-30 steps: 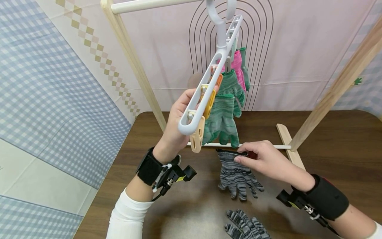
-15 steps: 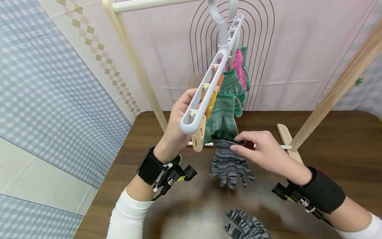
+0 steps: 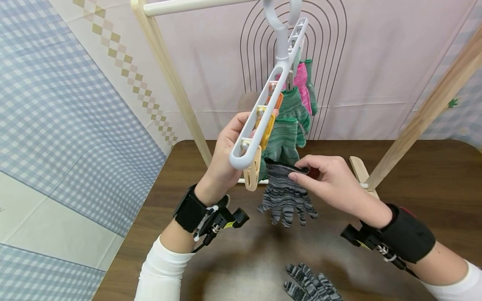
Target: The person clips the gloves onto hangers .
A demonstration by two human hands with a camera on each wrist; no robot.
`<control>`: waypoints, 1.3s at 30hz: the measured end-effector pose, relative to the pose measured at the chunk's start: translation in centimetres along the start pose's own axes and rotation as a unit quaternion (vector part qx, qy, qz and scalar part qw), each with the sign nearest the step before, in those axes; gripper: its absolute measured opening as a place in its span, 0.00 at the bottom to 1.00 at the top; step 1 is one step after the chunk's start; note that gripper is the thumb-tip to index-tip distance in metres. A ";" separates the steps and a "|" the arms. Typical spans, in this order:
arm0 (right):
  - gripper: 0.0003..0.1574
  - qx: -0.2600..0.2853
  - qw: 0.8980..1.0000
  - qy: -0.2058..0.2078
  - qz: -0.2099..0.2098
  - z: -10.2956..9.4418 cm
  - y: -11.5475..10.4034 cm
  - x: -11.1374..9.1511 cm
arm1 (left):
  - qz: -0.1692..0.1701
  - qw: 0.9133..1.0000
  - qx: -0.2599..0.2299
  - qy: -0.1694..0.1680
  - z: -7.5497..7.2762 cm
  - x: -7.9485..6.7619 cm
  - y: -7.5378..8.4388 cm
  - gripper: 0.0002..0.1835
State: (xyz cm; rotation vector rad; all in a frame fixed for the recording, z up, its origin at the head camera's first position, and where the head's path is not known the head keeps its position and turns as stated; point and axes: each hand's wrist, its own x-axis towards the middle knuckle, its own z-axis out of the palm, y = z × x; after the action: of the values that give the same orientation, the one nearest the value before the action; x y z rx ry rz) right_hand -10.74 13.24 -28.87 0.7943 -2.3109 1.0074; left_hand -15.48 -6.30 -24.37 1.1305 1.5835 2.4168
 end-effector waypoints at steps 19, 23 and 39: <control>0.06 0.002 1.000 0.023 -0.011 -0.2 -1.1 1.0 | -0.033 0.999 -0.028 0.004 0.2 0.1 0.4 0.20; 0.06 0.000 0.999 0.032 -0.012 -0.2 -1.3 1.2 | -0.037 0.998 -0.043 0.006 0.2 0.1 0.4 0.20; 0.07 -0.002 0.998 0.052 -0.029 0.2 -1.5 1.7 | -0.036 0.997 -0.066 0.031 0.4 0.1 0.3 0.18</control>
State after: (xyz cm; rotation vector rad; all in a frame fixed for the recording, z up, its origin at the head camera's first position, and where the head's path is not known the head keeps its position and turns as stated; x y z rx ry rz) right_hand -11.02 11.71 -27.21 0.7850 -2.1879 0.9949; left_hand -15.19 -6.10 -23.99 0.9692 1.4304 2.4885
